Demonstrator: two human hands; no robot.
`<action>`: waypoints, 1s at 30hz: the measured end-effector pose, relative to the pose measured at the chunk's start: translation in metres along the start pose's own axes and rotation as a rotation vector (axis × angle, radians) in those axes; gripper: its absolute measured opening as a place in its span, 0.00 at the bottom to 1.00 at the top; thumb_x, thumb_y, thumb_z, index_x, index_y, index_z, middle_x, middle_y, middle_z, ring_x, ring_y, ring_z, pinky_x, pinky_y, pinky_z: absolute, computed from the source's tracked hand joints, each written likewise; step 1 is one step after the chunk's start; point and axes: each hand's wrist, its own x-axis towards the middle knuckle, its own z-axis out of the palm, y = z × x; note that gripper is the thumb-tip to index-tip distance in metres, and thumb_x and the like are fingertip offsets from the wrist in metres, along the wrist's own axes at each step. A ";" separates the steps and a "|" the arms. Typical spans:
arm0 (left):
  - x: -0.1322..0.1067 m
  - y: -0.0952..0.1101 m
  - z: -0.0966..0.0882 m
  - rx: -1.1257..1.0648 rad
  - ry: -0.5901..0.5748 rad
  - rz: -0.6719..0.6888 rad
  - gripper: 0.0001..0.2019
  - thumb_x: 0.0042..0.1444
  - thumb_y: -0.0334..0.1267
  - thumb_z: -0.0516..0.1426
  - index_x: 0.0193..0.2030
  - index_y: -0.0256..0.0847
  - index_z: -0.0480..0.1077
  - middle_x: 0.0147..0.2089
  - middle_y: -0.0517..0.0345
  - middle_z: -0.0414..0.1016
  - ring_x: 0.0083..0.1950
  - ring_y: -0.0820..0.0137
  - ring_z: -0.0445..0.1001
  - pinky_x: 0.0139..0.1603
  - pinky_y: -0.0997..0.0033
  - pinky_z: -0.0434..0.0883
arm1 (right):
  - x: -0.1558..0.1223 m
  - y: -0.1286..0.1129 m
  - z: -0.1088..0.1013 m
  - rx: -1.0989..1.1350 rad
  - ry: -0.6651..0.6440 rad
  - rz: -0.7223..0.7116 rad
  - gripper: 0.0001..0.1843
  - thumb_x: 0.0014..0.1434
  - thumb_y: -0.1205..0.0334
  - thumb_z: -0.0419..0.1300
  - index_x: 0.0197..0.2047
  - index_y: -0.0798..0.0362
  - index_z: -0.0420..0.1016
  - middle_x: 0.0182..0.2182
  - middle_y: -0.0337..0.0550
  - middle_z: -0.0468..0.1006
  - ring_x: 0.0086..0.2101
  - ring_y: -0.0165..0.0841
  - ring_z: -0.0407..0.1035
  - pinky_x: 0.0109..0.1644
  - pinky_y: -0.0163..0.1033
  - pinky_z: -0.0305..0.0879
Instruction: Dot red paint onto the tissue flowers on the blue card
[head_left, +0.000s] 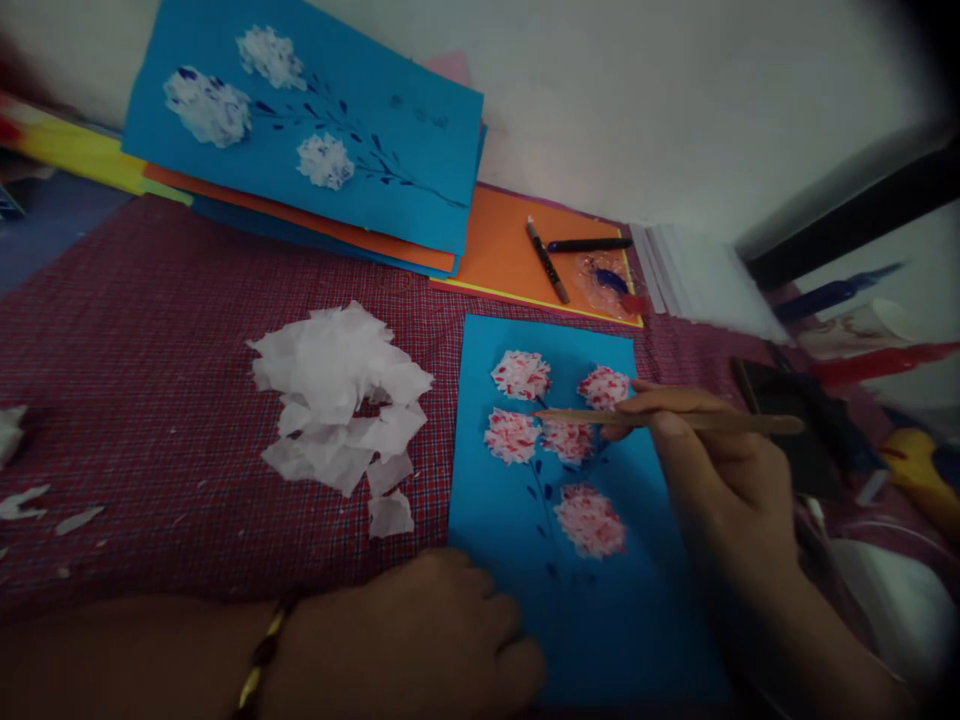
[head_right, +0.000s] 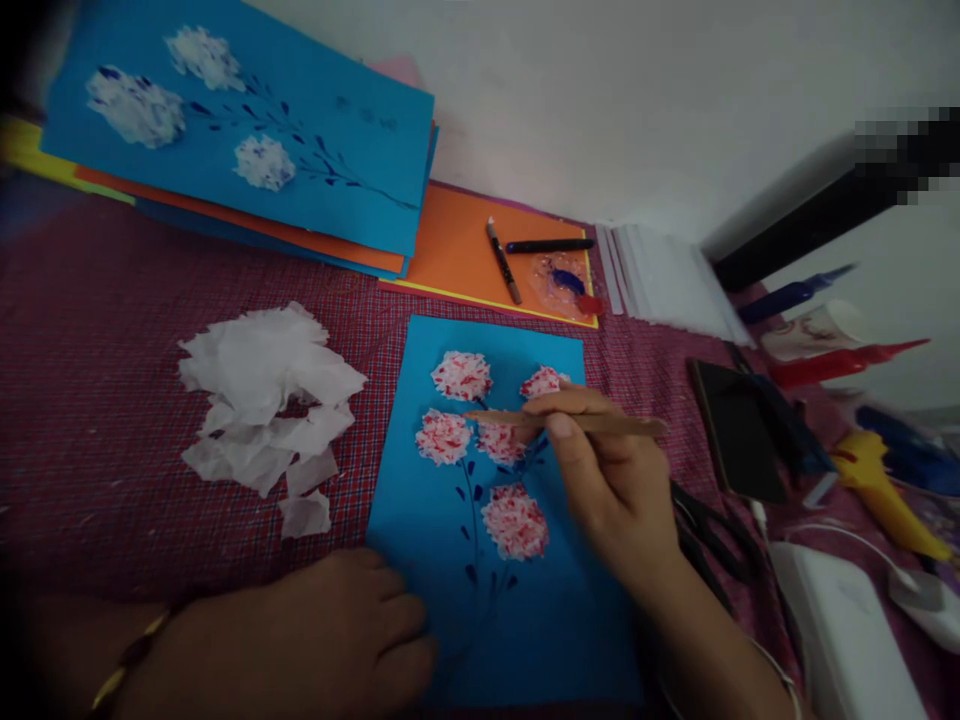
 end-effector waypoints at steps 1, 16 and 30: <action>0.000 0.000 0.000 0.000 -0.006 -0.006 0.07 0.61 0.39 0.57 0.37 0.42 0.61 0.32 0.65 0.69 0.29 0.70 0.65 0.26 0.65 0.58 | 0.000 0.001 0.000 0.012 0.016 0.019 0.10 0.63 0.62 0.54 0.39 0.44 0.77 0.35 0.38 0.79 0.39 0.33 0.74 0.50 0.43 0.70; 0.001 0.028 -0.025 -0.838 0.146 -0.528 0.10 0.63 0.39 0.52 0.31 0.37 0.66 0.27 0.67 0.61 0.29 0.80 0.60 0.28 0.81 0.58 | -0.043 -0.040 -0.048 0.215 0.280 -0.107 0.09 0.64 0.61 0.54 0.43 0.43 0.75 0.31 0.38 0.73 0.33 0.31 0.71 0.41 0.40 0.69; -0.041 0.089 0.028 0.121 0.514 -0.498 0.06 0.62 0.33 0.52 0.43 0.42 0.69 0.42 0.55 0.73 0.45 0.66 0.70 0.47 0.62 0.68 | -0.087 -0.014 -0.075 0.349 0.321 0.058 0.10 0.60 0.55 0.57 0.38 0.48 0.77 0.34 0.41 0.79 0.35 0.33 0.73 0.43 0.42 0.70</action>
